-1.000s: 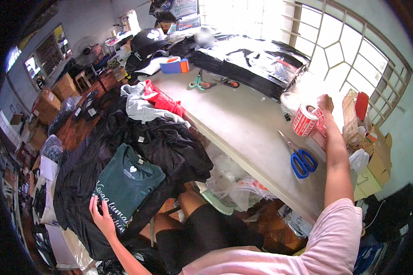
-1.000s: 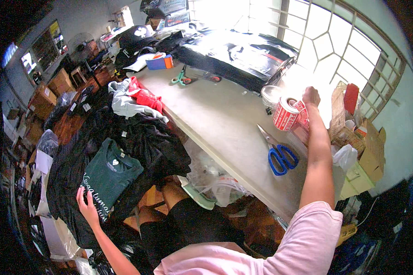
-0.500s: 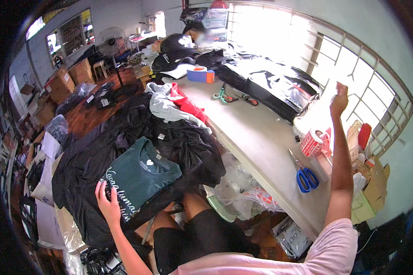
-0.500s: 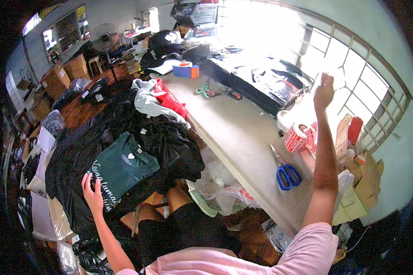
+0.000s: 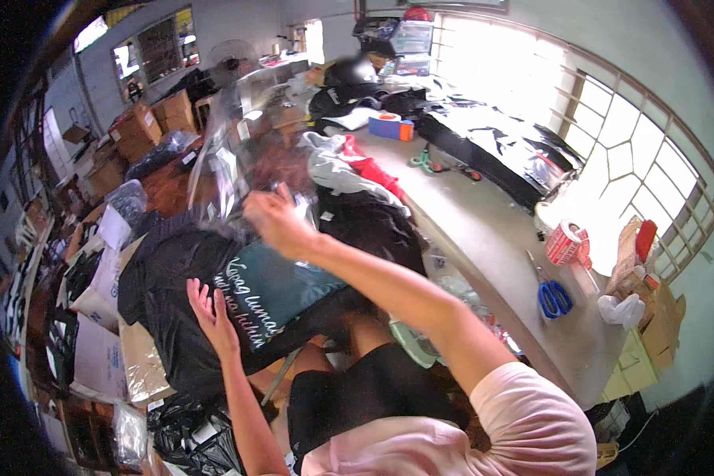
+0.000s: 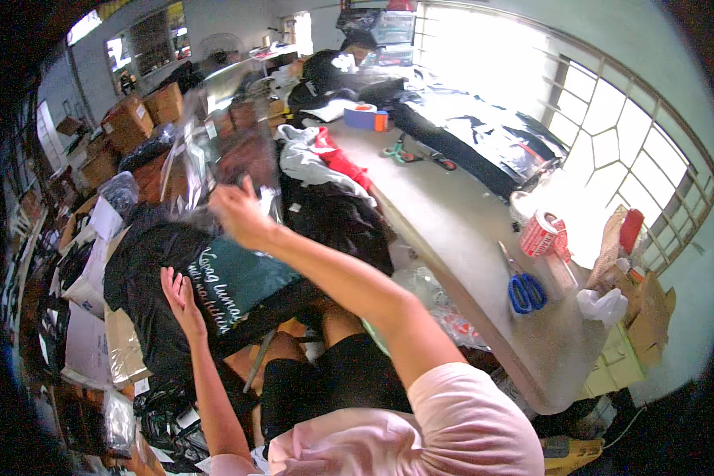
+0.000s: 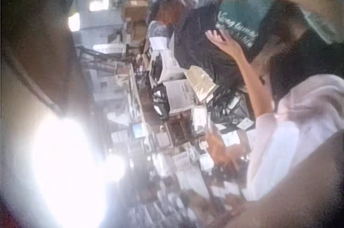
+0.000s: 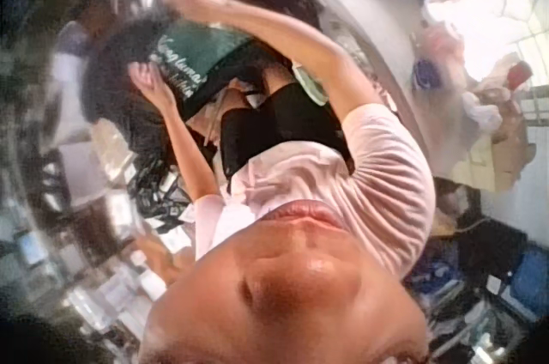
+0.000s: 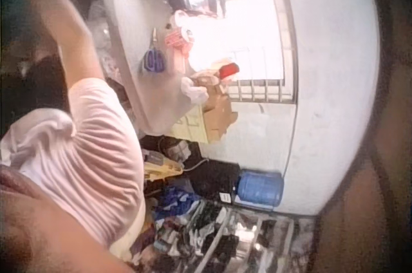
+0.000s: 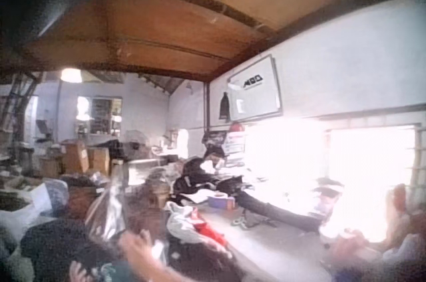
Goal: The person folds a dark green t-shirt and places it into a clear plastic bag, then seals the bag. They then cut a tag off a black t-shirt with a yellow graphic, fold it, and place it into another clear plastic bag.
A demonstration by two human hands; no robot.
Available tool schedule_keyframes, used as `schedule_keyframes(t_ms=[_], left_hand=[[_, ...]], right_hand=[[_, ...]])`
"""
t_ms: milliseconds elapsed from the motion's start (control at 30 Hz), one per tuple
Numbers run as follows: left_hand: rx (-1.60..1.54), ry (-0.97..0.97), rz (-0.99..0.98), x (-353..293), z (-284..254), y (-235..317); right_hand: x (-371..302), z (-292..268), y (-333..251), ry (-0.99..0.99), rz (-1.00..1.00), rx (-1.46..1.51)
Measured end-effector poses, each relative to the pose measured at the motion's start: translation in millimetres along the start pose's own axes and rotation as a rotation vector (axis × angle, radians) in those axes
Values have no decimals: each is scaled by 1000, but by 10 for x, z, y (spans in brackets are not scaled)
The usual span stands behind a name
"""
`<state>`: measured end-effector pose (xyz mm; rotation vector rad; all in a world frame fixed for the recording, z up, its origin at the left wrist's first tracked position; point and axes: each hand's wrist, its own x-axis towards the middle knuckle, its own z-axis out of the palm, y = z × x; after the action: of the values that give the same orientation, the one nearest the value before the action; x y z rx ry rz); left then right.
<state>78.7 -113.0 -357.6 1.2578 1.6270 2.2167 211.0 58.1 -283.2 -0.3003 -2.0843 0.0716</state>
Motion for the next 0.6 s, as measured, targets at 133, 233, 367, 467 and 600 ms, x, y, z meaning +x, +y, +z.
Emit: schedule_keyframes(t_ms=[133,233,367,467,600], left_hand=[[24,191,228,-45,-83,205],[20,292,29,-9,-102,156],[-149,205,-72,36,-184,72],[-109,149,-116,87,-28,29],[308,194,-75,35,-203,-123]], right_hand=[[246,846,-528,-243,151,294],[297,1163,-716,-356,162,247],[336,1305,-714,-461,234,401],[253,1319,-335,-562,93,347],[200,877,-731,-273,340,528]])
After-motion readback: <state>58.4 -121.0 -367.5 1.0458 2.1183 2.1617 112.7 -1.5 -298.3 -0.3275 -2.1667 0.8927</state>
